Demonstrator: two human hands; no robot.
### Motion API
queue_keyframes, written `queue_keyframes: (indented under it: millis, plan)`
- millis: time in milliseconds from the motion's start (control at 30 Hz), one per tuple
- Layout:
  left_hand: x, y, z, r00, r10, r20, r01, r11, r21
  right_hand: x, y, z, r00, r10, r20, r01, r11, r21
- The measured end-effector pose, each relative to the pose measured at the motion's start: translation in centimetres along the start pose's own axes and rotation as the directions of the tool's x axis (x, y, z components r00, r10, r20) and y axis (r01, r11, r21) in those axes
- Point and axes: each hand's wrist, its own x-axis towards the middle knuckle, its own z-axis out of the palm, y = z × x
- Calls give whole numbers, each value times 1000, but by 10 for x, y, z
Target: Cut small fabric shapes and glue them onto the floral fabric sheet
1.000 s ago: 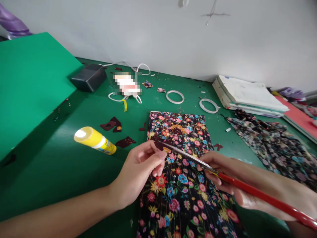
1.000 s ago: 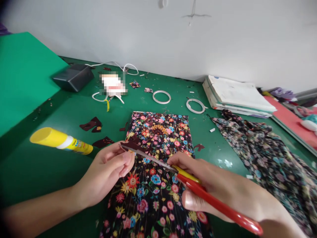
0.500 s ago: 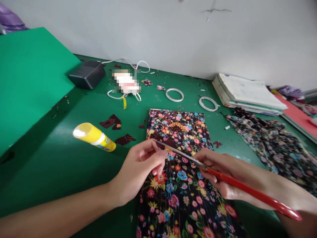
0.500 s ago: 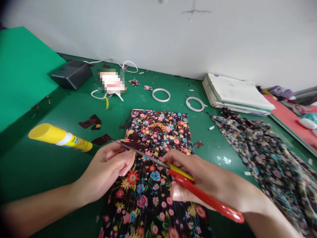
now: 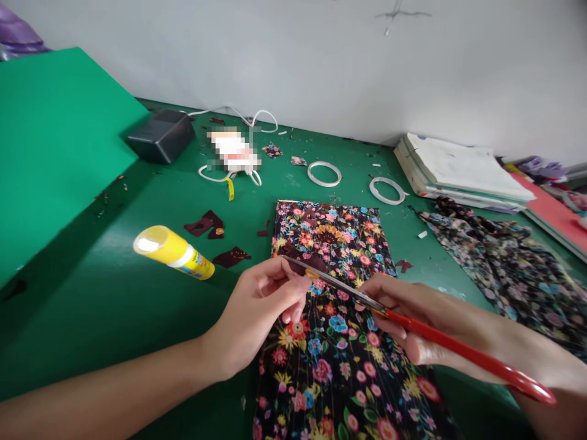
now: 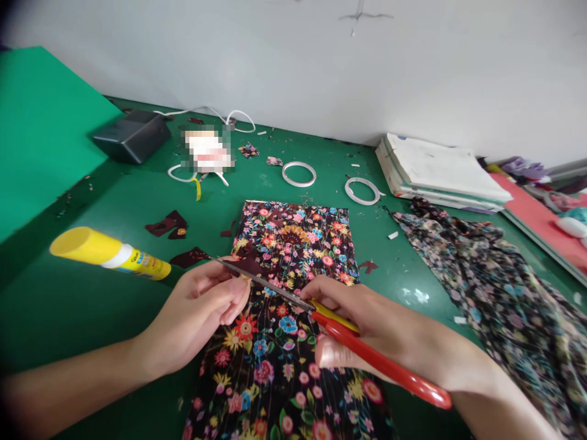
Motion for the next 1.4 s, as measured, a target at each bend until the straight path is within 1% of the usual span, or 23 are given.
queue_keyframes:
  millis: [133,267,333,533,767,967,1100,1167,1300,1400]
  plan:
    - [1,1,1,1000,-10,-3,10,1000,9,0,0,2,1000,18,-1,-18,998,56]
    - [1,1,2,1000,-16,-7,16,1000,17,-1,0,5,999,29,-37,-24,991,133]
    - [1,2,2,1000,-19,-11,19,1000,18,0,-3,4,998,36,-43,-31,993,118]
    - [2,3,2,1000,-20,-13,20,999,26,5,-10,-1,1000,24,-16,-25,999,-29]
    - [2,4,3,1000,-22,-10,22,1000,19,6,-8,1,1000,-15,-15,14,996,-84]
    - [1,5,4,999,-32,-21,33,999,24,8,-11,1,999,-35,-30,32,996,-78]
    - [1,6,4,999,-29,-19,30,999,36,8,-12,-1,1000,9,-27,-10,999,-34]
    - [1,6,4,1000,-27,-14,28,999,35,6,-9,-2,999,20,-32,-21,999,-33]
    - [0,6,4,1000,-26,-10,26,999,23,1,0,-2,1000,-2,-25,0,998,-70]
    - [0,7,4,1000,-11,-6,11,1000,25,0,1,-1,999,22,-27,-24,997,-67]
